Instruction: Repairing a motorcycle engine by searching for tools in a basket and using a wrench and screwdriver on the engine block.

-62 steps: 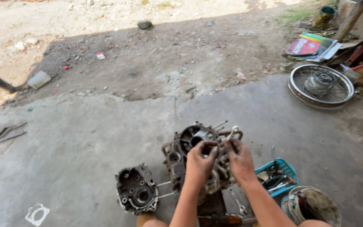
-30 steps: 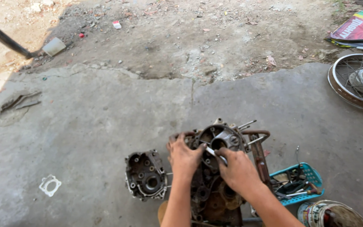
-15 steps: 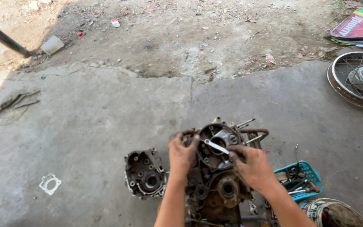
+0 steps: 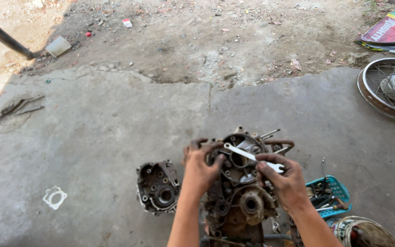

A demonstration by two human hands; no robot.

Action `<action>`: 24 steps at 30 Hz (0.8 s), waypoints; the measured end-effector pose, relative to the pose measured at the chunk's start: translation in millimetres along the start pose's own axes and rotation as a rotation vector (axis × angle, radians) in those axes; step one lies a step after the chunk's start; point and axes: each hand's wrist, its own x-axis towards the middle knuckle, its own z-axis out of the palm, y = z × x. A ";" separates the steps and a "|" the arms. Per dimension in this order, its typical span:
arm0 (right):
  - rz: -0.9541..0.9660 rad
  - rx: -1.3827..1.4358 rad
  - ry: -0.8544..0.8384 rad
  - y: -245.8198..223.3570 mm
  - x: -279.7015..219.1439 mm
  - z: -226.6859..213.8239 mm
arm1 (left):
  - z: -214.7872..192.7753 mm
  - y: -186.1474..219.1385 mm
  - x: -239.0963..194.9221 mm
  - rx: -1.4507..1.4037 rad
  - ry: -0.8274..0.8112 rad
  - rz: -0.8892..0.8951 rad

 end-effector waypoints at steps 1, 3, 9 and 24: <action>-0.001 0.000 -0.001 3.0 3.6 -1.3 | 2.4 -1.7 -0.9 0.000 0.002 0.001; -0.044 0.140 -0.017 9.4 9.6 -4.9 | 8.1 -5.0 -3.2 0.126 -0.062 0.205; -0.117 0.170 0.088 20.4 15.2 -2.9 | 3.7 -8.1 0.6 0.131 0.115 0.136; -0.144 -0.556 -0.023 28.5 14.7 24.4 | 0.1 14.2 -14.2 -0.094 -0.200 0.452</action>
